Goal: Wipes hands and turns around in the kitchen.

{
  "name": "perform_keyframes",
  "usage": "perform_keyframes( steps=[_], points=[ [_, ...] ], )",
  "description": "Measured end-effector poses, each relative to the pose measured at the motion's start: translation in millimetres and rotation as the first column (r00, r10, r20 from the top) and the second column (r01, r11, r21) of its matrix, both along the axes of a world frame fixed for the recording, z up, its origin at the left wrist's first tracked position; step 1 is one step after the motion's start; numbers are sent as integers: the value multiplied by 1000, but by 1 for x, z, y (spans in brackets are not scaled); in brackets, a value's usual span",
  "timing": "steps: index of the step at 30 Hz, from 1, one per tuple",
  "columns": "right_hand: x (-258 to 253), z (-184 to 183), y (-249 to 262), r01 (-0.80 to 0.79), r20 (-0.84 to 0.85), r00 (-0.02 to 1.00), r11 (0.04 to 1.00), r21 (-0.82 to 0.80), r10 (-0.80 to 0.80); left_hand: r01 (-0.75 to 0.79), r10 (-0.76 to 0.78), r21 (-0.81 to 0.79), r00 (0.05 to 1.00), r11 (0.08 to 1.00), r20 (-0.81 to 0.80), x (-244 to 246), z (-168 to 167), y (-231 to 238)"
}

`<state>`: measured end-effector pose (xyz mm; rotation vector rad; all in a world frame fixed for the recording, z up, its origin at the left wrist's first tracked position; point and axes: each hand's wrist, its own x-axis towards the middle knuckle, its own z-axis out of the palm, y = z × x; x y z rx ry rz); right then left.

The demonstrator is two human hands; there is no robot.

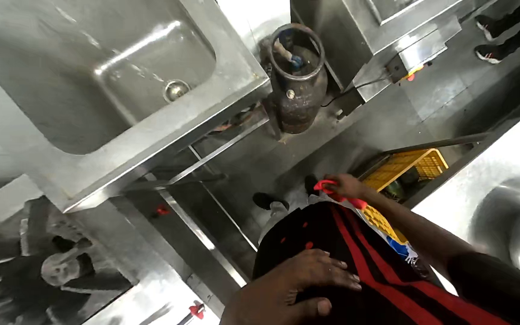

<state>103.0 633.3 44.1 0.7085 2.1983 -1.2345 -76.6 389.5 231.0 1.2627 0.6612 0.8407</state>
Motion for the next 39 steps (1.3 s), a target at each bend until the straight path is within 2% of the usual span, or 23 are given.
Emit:
perform_keyframes(
  steps=[2,3,4,5,7,9,11,13,15,16,17,19,21,23,24,25,27,28,30,32,35,37,39],
  points=[
    [10,96,-9,2,-280,958,981,-195,-58,-44,44,4,999,999,17,3,-1,-3],
    [15,126,-25,-74,-334,943,968,-239,-11,-61,61,5,998,998,13,5,-1,-4],
    [18,131,-43,-139,-347,936,966,-219,56,-74,74,10,997,997,0,6,-1,-3],
    [20,115,-56,-168,-328,938,972,-163,107,-78,78,14,997,997,-14,8,-2,-4],
    [10,51,-60,-237,-134,964,970,-56,228,-71,72,24,997,997,-20,11,-6,-1],
    [-1,-18,-53,-305,92,946,949,-77,311,-30,30,12,999,999,-25,14,-5,-3],
    [-9,-52,-24,-328,223,919,944,-29,326,3,-2,27,1000,1000,-12,13,-8,0],
    [-1,-12,-6,-284,110,953,959,-12,284,19,-19,18,1000,1000,-7,13,-6,-6],
    [9,70,-1,-277,-164,949,961,-19,270,-16,16,4,1000,1000,-13,13,-5,-8],
    [15,100,-14,-328,-204,924,945,7,322,-34,34,-7,999,999,-13,15,-4,-11],
    [18,116,-31,-379,-150,912,924,44,381,-44,44,-12,999,999,-16,17,-5,-12],
    [11,104,-58,-437,66,900,891,124,432,-36,36,-17,999,999,-15,23,-9,-12],
    [-7,57,-62,-519,251,845,838,171,472,-20,20,-14,1000,1000,-13,25,-12,-9],
    [-5,6,-41,-544,299,820,827,140,489,5,-5,-14,1000,1000,3,26,-12,-6],
    [3,-5,-20,-510,273,843,851,130,463,19,-19,-18,1000,1000,11,25,-12,-5],
    [19,4,-7,-446,201,886,888,115,419,32,-31,-35,999,999,18,24,-11,-6],
    [43,63,13,-303,-63,949,950,75,308,39,-39,-43,999,998,9,22,-14,4],
    [53,92,7,-264,-182,946,964,42,267,45,-45,-47,999,998,11,24,-15,8],
    [68,116,-31,-242,-171,954,970,40,245,89,-88,-44,996,995,22,32,-16,19],
    [73,83,-50,-218,-18,975,973,82,220,162,-161,-31,986,986,29,40,-20,34],
    [80,-6,-53,-201,176,968,973,115,179,293,-292,-15,956,956,37,50,-20,55],
    [102,-48,-39,-65,216,976,990,126,36,392,-391,-1,919,920,41,55,-22,74],
    [134,-25,-45,165,162,968,970,178,-194,466,-466,-26,885,884,30,59,-18,84]
  ],
)
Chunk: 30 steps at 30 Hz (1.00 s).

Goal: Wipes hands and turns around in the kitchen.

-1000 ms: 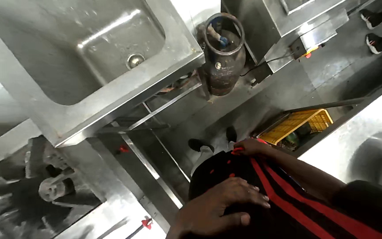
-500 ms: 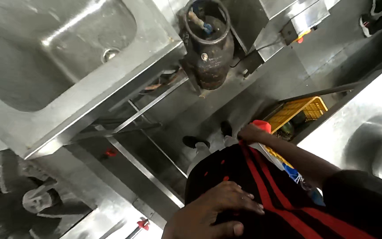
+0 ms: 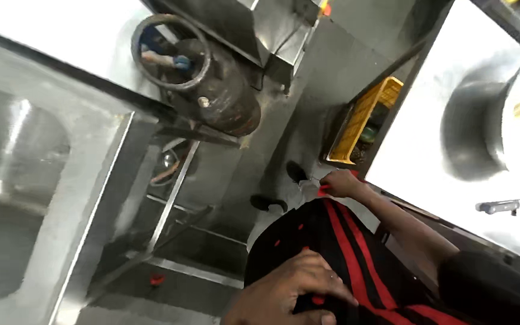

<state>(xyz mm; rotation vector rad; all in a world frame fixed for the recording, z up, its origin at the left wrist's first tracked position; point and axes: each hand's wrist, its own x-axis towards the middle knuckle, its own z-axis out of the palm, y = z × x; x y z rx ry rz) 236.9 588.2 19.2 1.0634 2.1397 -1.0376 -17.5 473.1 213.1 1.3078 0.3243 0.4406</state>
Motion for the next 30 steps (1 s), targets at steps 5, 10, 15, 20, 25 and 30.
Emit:
perform_keyframes(
  steps=[5,10,15,20,25,30],
  points=[
    [40,154,-69,313,-275,914,949,18,-297,180,-180,-2,983,984,-36,12,5,19],
    [4,37,-139,482,53,875,876,-15,-481,514,-514,31,858,858,12,20,-8,22],
    [50,1,-206,849,-99,526,529,0,-845,703,-703,-7,711,711,14,-1,-13,10],
    [-10,138,-300,824,-319,550,564,57,-772,766,-766,7,642,642,-12,-8,-8,-4],
    [-45,-2,-303,768,195,631,640,-22,-751,835,-835,40,550,549,-17,-7,-8,-18],
    [2,61,-306,895,-183,442,419,153,-878,850,-850,32,526,525,-36,-9,-7,-15]
  ],
)
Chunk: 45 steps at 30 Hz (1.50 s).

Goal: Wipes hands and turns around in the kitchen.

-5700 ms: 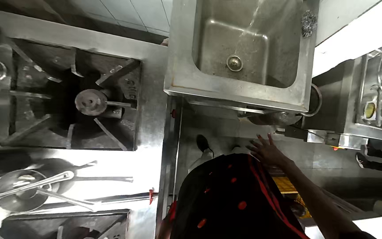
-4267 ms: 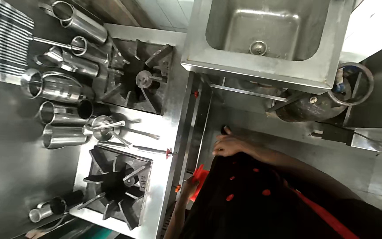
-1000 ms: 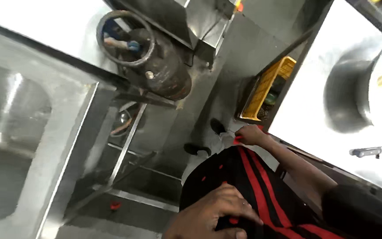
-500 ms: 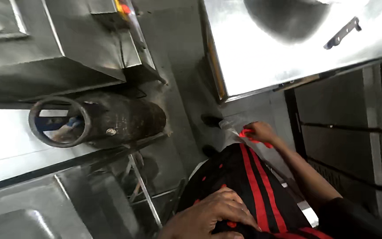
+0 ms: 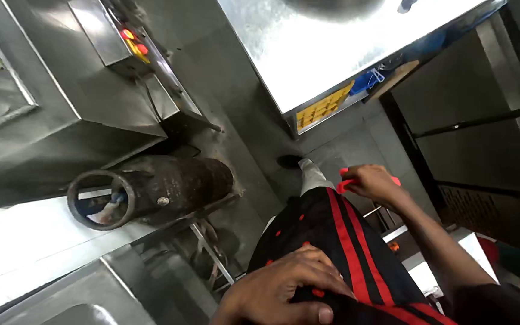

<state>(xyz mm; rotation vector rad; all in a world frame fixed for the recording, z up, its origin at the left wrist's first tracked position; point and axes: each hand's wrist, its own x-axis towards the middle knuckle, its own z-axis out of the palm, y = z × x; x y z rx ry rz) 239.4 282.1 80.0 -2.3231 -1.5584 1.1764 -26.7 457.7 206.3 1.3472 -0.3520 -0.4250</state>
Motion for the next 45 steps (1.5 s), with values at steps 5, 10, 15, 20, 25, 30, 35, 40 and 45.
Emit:
perform_keyframes(
  steps=[5,10,15,20,25,30,35,40,45],
  points=[
    [-69,30,49,-326,-101,938,943,67,332,18,-17,-22,999,1000,38,12,-6,-13],
    [-61,-85,92,-277,102,947,937,-214,303,-7,9,-28,998,1000,67,19,-6,-14],
    [23,-16,51,146,-296,950,979,144,-98,-117,116,12,992,993,40,9,1,-1],
    [-24,38,9,47,-301,954,990,130,-6,-148,148,11,989,989,26,17,2,2],
    [10,-109,53,-48,-49,998,976,-212,39,-39,39,-25,999,999,9,29,-5,2],
    [49,-20,22,194,-510,855,970,144,-95,-55,54,-15,998,998,-39,21,-4,20],
    [-2,18,-2,139,-379,919,988,67,-104,-99,98,-26,995,995,-25,22,-3,30],
    [26,-122,29,74,-167,981,987,-142,-98,-44,44,-58,999,997,-3,28,-9,46],
    [49,-25,9,396,-623,738,914,91,-258,-107,107,-11,994,994,-21,18,-2,62]
  ],
)
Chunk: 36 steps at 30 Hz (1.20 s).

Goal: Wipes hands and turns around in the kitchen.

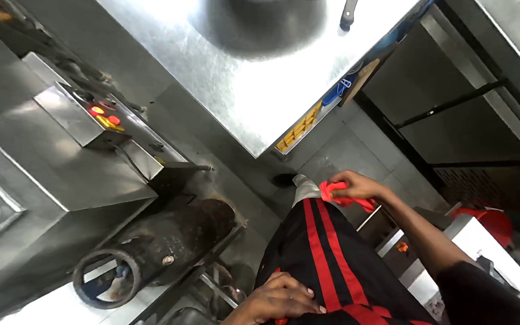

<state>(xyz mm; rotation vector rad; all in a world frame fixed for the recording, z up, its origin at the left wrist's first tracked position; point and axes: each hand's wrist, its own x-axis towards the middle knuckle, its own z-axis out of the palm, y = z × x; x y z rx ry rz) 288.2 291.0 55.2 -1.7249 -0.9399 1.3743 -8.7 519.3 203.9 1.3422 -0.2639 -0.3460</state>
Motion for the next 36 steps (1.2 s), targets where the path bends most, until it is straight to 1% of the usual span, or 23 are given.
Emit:
perform_keyframes(
  steps=[1,2,3,5,6,8,10,11,13,15,16,18,20,21,22,24,25,26,27,29,32,34,36],
  points=[
    [-10,27,-2,-3,-142,990,997,80,14,1,-1,2,1000,1000,-10,-1,1,1],
    [-26,40,-3,-19,-201,979,993,120,43,1,-1,-1,1000,1000,-9,-2,0,1],
    [-42,36,-2,-37,-191,980,992,122,60,0,0,-4,1000,1000,-4,-1,-1,1],
    [-59,-4,-3,-60,-50,997,998,20,61,8,-8,-28,1000,1000,0,-3,-4,-1],
    [-56,-35,-1,-102,69,992,990,-96,109,16,-15,-33,1000,999,7,-1,-7,-1],
    [-50,-97,-1,-139,161,969,950,-278,189,44,-44,-60,999,997,4,-3,-8,-2],
    [-39,-121,-6,-104,292,926,904,-416,241,56,-55,-88,998,995,10,-3,-7,-1],
    [-31,-110,-4,-32,334,926,920,-391,174,53,-53,-86,999,995,11,-3,-6,2],
    [-26,-45,1,84,268,963,981,-177,-34,51,-50,-91,999,995,10,-3,-6,2],
    [-43,28,10,44,81,996,999,-10,-43,70,-67,-93,997,993,37,4,-7,-6],
    [-56,41,11,-23,29,999,999,29,22,76,-71,-101,996,992,61,9,-7,-13],
    [-78,24,8,-112,180,975,989,-102,129,99,-82,-140,989,985,123,14,-8,-31],
    [-64,-12,12,-120,436,848,910,-396,302,143,-104,-193,975,971,198,19,-17,-48],
    [-53,-25,16,-106,501,787,878,-467,361,160,-113,-214,969,964,218,17,-19,-57],
    [-46,-22,22,-108,534,761,885,-453,367,169,-115,-231,967,958,228,14,-21,-66],
    [-40,15,58,-208,509,813,958,-199,282,163,-107,-227,965,960,240,13,-25,-74],
    [-53,37,73,-315,430,844,945,-84,319,159,-101,-235,965,959,242,8,-23,-79],
    [-73,51,85,-449,363,826,893,-40,431,163,-101,-241,963,957,250,5,-21,-82],
    [-92,52,95,-580,335,753,812,-67,566,170,-105,-240,959,956,262,5,-20,-83],
    [-130,19,100,-729,268,575,633,-263,773,173,-102,-238,954,956,282,0,-19,-86],
    [-152,-46,113,-676,278,449,526,-516,849,116,-45,-221,951,968,305,-8,-23,-88],
    [-164,-88,113,-568,381,399,551,-612,834,74,-2,-231,954,970,300,-20,-21,-92],
    [-151,-101,130,-501,481,395,622,-602,783,-16,89,-244,952,970,293,-28,-21,-90]
  ],
)
